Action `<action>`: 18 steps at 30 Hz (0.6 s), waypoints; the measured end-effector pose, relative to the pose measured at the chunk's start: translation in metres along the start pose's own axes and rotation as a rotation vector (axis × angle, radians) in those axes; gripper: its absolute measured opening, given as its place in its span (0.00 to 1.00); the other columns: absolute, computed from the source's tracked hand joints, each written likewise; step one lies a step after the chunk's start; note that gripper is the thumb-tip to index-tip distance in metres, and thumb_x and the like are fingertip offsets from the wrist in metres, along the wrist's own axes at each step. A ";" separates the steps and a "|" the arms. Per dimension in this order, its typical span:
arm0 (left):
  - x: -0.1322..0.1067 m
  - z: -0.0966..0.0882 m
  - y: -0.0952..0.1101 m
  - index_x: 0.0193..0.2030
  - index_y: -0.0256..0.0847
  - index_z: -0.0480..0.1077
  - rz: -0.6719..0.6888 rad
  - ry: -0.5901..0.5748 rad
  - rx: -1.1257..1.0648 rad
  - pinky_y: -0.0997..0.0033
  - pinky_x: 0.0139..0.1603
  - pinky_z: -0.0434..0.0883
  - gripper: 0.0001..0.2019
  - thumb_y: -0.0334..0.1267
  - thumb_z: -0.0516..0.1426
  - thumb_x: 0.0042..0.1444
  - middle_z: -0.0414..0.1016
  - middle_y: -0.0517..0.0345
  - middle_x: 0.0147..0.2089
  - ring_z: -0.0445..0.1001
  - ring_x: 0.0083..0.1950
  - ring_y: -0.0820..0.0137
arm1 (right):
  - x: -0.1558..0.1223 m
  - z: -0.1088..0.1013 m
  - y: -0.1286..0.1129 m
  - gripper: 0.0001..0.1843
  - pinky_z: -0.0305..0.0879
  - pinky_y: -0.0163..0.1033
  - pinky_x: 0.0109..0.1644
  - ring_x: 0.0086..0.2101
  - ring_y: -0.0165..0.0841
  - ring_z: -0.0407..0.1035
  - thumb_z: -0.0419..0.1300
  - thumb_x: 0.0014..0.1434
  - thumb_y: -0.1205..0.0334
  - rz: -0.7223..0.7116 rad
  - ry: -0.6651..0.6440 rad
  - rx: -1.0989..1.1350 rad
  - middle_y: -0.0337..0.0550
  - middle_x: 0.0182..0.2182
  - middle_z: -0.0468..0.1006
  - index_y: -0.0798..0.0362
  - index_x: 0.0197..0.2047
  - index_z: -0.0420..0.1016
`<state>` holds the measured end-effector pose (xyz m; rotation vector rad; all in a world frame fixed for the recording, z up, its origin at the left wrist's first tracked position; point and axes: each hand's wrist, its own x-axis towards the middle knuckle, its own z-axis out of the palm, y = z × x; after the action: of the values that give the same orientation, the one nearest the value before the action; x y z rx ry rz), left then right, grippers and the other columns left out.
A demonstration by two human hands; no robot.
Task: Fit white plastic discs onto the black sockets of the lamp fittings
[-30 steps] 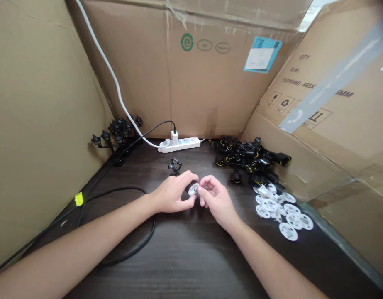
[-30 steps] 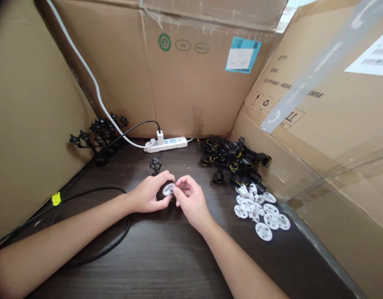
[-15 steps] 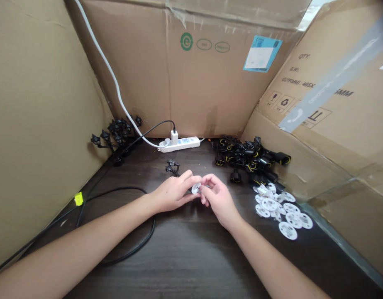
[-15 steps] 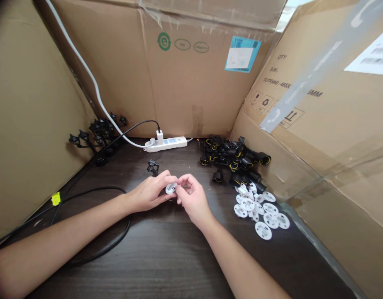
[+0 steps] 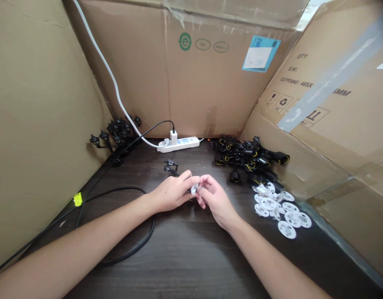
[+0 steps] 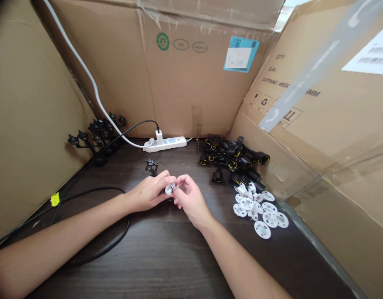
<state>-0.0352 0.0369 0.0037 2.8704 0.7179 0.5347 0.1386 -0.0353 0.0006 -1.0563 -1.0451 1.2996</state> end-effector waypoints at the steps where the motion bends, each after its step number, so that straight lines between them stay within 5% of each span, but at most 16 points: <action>1: 0.000 0.000 0.000 0.59 0.47 0.61 0.002 0.002 -0.001 0.74 0.29 0.65 0.13 0.41 0.53 0.69 0.66 0.60 0.43 0.71 0.28 0.73 | 0.000 0.000 -0.001 0.15 0.56 0.29 0.22 0.21 0.24 0.60 0.67 0.53 0.57 0.001 -0.001 -0.008 0.31 0.28 0.70 0.50 0.36 0.63; 18: -0.001 0.003 -0.001 0.61 0.49 0.60 -0.002 0.049 -0.038 0.73 0.29 0.64 0.16 0.42 0.52 0.68 0.67 0.59 0.44 0.71 0.29 0.72 | -0.005 0.003 0.001 0.16 0.62 0.32 0.25 0.23 0.27 0.66 0.68 0.52 0.60 -0.224 0.108 -0.370 0.35 0.32 0.73 0.49 0.41 0.67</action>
<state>-0.0354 0.0370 0.0008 2.8301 0.7094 0.6141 0.1359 -0.0406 0.0002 -1.2291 -1.3109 0.8780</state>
